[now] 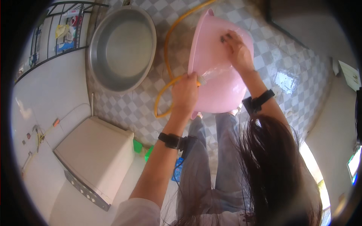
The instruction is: The person cleans a pink basin with a metal scrubber and rinses it with water from a hose on the bathroom floor.
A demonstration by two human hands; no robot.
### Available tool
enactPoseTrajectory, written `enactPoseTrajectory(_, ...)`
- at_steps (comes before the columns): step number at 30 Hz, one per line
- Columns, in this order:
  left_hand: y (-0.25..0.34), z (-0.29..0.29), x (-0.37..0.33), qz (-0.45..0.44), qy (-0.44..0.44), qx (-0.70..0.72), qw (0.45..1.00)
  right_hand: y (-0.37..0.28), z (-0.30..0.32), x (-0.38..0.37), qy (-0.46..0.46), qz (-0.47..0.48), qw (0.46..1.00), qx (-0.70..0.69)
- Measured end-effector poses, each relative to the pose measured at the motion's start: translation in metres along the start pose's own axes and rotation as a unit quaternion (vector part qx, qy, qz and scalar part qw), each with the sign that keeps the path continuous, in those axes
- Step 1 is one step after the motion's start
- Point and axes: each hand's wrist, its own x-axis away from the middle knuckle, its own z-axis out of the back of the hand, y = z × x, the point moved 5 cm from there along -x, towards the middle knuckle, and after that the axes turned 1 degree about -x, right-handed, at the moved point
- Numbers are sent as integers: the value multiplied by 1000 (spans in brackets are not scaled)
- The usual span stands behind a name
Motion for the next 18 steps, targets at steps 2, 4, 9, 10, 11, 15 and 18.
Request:
enactPoseTrajectory(2,-6,-5,-3,0,-6,0,1000,-16,-22,18,-39,83,994,-66)
enactPoseTrajectory(4,-21,0,4,13,-19,-17,1000,-69,-48,41,-74,197,957,200)
enactPoseTrajectory(9,7,2,-10,-1,-11,30,1000,-32,6,2,-13,11,977,214)
enactPoseTrajectory(10,5,2,-12,-4,-10,31,999,-37,-4,11,-50,56,983,166)
enactPoseTrajectory(11,3,5,-13,-19,18,35,999,-42,-13,20,-87,100,984,117)
enactPoseTrajectory(15,0,1,-9,-23,-15,37,999,-37,2,26,-69,97,982,146)
enactPoseTrajectory(18,27,-1,-17,-19,-19,44,999,-8,18,18,-43,-43,998,-6)
